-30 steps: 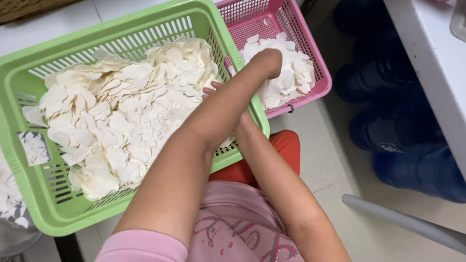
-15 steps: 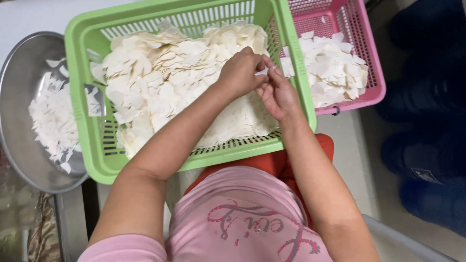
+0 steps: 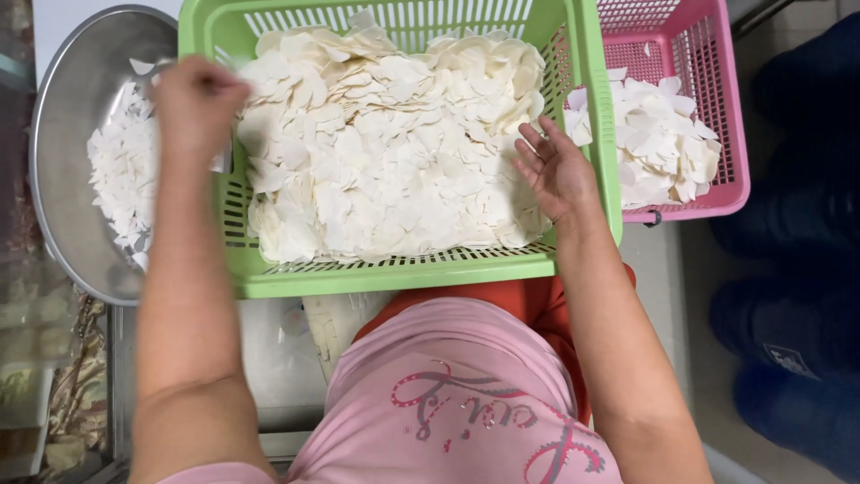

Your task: The person sits on a low stool and sorts white, thin, round food slices from a green basket into a pink basket and a metal bowl. They pick up slices, separate them, and place them into the other containers by hand.

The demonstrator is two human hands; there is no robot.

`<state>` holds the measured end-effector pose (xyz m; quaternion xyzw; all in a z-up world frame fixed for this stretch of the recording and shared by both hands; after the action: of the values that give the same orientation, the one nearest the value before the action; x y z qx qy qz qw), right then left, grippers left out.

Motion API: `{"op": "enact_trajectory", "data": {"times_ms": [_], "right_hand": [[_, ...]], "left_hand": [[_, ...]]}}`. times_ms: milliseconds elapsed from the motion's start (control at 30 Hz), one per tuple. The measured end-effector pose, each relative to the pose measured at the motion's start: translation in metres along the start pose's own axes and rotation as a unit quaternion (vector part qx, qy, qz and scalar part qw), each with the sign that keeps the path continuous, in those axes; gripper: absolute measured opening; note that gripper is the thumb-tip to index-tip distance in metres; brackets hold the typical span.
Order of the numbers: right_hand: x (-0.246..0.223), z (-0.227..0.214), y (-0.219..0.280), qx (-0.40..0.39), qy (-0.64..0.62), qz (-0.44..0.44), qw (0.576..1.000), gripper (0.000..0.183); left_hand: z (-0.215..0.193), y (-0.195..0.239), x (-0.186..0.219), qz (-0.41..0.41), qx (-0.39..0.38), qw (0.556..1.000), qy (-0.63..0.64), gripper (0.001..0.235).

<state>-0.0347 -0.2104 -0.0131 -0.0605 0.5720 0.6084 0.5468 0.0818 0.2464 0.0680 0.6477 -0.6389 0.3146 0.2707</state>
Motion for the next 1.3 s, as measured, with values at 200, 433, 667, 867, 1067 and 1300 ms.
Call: {"op": "enact_trajectory", "data": {"times_ms": [200, 433, 667, 867, 1067, 1300], "right_hand": [[0.000, 0.003, 0.003, 0.007, -0.001, 0.008, 1.000, 0.043], [0.009, -0.014, -0.017, 0.012, -0.023, 0.010, 1.000, 0.039], [0.011, -0.024, -0.024, -0.037, 0.022, -0.020, 0.999, 0.032], [0.012, -0.023, -0.026, -0.037, 0.018, -0.014, 0.999, 0.033], [0.010, -0.020, -0.024, -0.041, 0.020, -0.017, 0.999, 0.033], [0.011, -0.020, -0.021, -0.041, 0.028, -0.012, 0.999, 0.034]], "left_hand": [[-0.103, 0.018, -0.129, -0.093, 0.154, 0.949, -0.257, 0.050], [0.101, 0.039, 0.034, -0.111, -0.122, 0.982, 0.092, 0.069], [0.279, 0.061, 0.036, 0.248, -0.347, 0.863, -0.271, 0.029], [0.284, 0.064, 0.040, 0.267, -0.363, 0.819, -0.355, 0.034], [0.274, 0.061, 0.053, 0.231, -0.417, 0.804, -0.355, 0.035], [0.263, 0.067, 0.064, 0.173, -0.492, 0.772, -0.363, 0.045]]}}
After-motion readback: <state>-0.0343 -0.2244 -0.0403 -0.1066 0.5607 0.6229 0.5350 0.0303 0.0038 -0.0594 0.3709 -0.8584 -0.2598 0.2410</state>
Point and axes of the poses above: each hand's wrist, its own y-axis away from the middle knuckle, its own z-axis out of the palm, x = y × z, the point moved 4 cm from there along -y, towards the middle knuckle, and after that the axes turned 4 degrees about y, right-handed, at the moved point
